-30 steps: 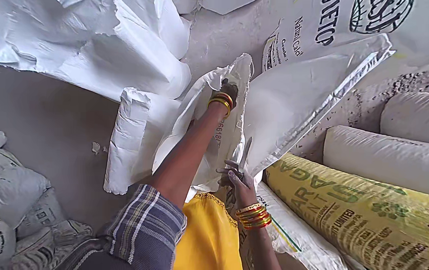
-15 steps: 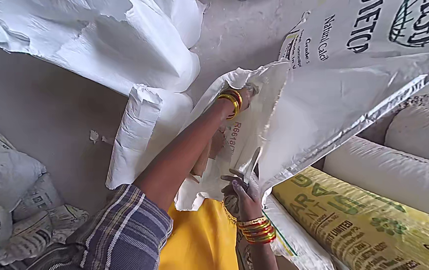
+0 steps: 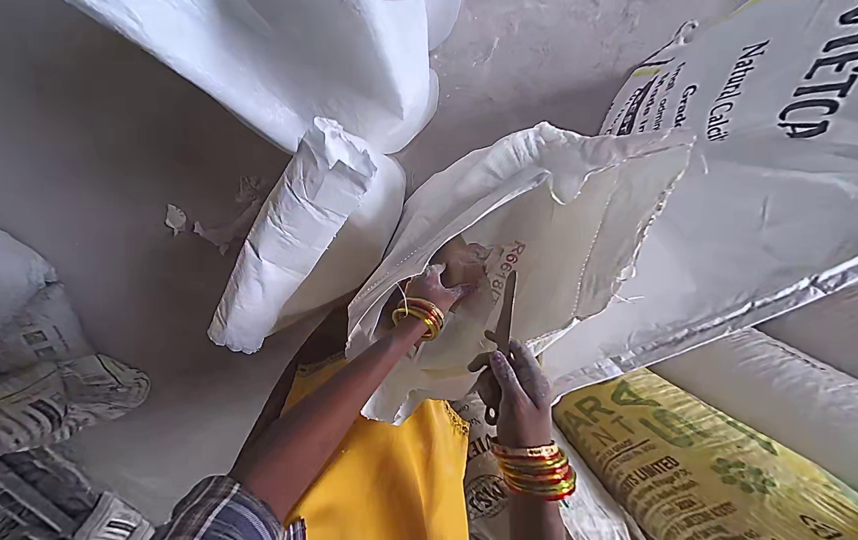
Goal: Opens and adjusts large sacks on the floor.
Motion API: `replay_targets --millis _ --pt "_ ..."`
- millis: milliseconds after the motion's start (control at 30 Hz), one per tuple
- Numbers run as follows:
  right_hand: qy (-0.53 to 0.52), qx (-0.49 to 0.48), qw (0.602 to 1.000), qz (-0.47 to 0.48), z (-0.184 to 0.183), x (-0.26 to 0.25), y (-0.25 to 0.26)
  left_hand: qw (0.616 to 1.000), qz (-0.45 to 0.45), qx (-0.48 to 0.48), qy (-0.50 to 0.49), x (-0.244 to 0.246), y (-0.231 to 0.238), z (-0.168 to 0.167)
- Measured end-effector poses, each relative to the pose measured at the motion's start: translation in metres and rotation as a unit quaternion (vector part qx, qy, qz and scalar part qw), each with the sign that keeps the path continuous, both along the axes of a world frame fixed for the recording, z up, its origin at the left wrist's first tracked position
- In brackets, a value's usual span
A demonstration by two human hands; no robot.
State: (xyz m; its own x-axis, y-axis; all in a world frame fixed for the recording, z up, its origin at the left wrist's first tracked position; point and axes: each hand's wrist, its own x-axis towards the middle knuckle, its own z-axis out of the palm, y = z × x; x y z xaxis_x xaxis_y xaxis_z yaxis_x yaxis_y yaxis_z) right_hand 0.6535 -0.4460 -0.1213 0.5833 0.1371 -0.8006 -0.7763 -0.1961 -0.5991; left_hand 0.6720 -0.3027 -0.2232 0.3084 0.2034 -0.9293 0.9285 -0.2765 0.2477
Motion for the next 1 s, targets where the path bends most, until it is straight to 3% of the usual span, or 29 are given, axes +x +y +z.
replay_targets --millis 133,333,500,633,667,767,900,1000 --pt "-0.011 -0.027 1.000 0.004 0.000 -0.004 -0.001 0.995 0.060 0.033 -0.066 -0.012 -0.013 -0.009" --pt "-0.032 -0.052 0.997 0.036 0.011 0.001 0.003 0.994 -0.042 0.059 -0.082 -0.015 -0.008 -0.005" --pt "0.011 -0.060 0.997 0.038 0.017 0.014 0.012 0.984 -0.038 0.072 -0.159 -0.023 -0.010 -0.002" --pt "-0.055 -0.102 0.977 0.179 0.014 0.029 0.014 0.983 -0.028 0.059 -0.172 -0.026 -0.006 0.002" --pt "-0.084 -0.144 0.954 0.251 0.013 0.036 0.017 0.984 -0.022 0.049 -0.173 -0.027 -0.003 0.006" --pt "-0.140 -0.288 0.826 0.464 0.007 0.056 0.037 0.983 -0.009 0.029 -0.182 -0.030 0.002 0.016" --pt "-0.083 -0.367 0.696 0.612 -0.025 0.071 0.064 0.985 -0.004 0.041 -0.169 -0.029 -0.006 0.012" --pt "-0.060 -0.383 0.636 0.667 -0.042 0.068 0.064 0.983 0.031 0.061 -0.172 -0.029 -0.012 0.006"
